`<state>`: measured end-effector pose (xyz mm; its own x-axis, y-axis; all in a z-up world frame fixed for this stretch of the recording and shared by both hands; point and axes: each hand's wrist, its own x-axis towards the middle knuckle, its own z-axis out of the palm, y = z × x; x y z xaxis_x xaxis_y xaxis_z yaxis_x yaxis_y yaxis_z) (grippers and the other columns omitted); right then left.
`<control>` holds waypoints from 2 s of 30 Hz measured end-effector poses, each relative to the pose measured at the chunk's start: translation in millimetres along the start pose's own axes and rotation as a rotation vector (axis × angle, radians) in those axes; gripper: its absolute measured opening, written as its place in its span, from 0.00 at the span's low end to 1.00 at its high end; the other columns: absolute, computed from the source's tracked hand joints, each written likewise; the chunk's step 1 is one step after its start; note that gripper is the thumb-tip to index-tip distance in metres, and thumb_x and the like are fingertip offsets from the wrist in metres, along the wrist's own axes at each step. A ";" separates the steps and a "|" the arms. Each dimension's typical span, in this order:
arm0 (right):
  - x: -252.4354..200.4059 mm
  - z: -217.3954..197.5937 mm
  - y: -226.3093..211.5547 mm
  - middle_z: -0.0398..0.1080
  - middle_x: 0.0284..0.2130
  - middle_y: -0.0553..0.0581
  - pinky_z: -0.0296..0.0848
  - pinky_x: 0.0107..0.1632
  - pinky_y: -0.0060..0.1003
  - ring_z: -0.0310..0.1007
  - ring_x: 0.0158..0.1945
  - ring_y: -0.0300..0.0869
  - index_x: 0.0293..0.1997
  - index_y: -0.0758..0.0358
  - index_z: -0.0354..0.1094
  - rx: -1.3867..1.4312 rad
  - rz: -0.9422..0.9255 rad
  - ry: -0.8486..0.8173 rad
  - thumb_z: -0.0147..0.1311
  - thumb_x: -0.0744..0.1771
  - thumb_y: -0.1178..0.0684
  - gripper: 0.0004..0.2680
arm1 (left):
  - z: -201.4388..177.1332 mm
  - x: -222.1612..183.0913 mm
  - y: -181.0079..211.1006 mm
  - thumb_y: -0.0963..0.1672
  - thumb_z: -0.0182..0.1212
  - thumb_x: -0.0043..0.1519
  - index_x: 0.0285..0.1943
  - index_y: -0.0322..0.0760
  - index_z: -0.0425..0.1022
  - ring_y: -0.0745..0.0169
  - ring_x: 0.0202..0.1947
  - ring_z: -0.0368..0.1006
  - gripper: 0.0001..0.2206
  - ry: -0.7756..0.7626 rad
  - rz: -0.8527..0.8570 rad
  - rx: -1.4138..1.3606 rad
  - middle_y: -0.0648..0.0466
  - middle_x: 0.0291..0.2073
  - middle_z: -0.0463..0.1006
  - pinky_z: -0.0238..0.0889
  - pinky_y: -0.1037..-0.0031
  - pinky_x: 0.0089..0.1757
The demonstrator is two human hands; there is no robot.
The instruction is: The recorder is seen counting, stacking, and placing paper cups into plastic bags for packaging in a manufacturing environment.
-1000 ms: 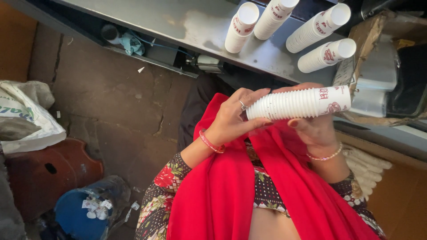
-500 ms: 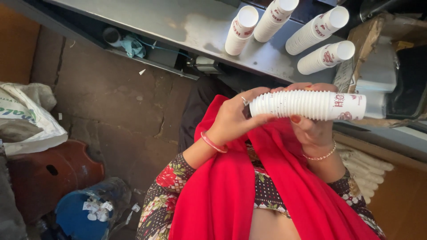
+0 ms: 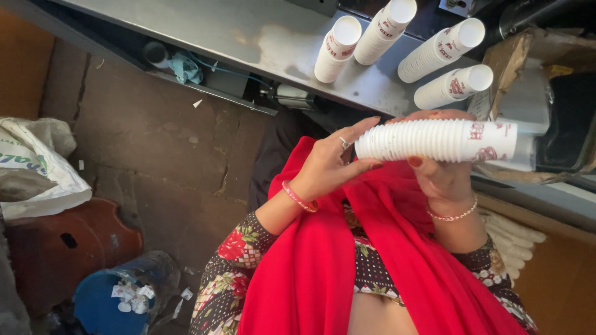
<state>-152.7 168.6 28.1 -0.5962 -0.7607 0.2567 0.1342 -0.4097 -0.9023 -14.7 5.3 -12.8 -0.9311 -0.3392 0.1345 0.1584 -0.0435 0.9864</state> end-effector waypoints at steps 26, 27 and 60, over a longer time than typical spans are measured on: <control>122.4 -39.3 82.1 0.78 0.45 0.64 0.76 0.52 0.44 0.80 0.50 0.51 0.51 0.67 0.73 -1.068 0.112 -0.144 0.71 0.62 0.50 0.17 | -105.0 102.9 -62.2 0.57 0.70 0.55 0.53 0.45 0.81 0.54 0.28 0.79 0.24 0.287 -0.069 0.926 0.54 0.27 0.82 0.69 0.65 0.30; 122.7 -38.9 82.1 0.78 0.45 0.64 0.76 0.52 0.44 0.80 0.50 0.51 0.51 0.67 0.73 -1.073 0.112 -0.143 0.71 0.62 0.50 0.17 | -104.1 102.2 -60.5 0.57 0.70 0.55 0.53 0.45 0.81 0.54 0.28 0.79 0.23 0.288 -0.070 0.913 0.53 0.26 0.82 0.69 0.65 0.30; 81.0 -23.1 14.6 0.71 0.49 0.63 0.75 0.52 0.45 0.74 0.52 0.56 0.43 0.67 0.67 -1.319 -0.346 0.071 0.69 0.64 0.58 0.11 | -46.0 37.7 -40.3 0.48 0.64 0.63 0.45 0.39 0.82 0.47 0.35 0.79 0.10 0.209 0.109 0.849 0.48 0.34 0.82 0.71 0.62 0.34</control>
<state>-217.4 112.7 27.8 -0.4890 -0.6748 0.5527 -0.8533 0.2384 -0.4638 -41.1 -48.9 -51.8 -0.8329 -0.4691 0.2936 -0.1322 0.6839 0.7175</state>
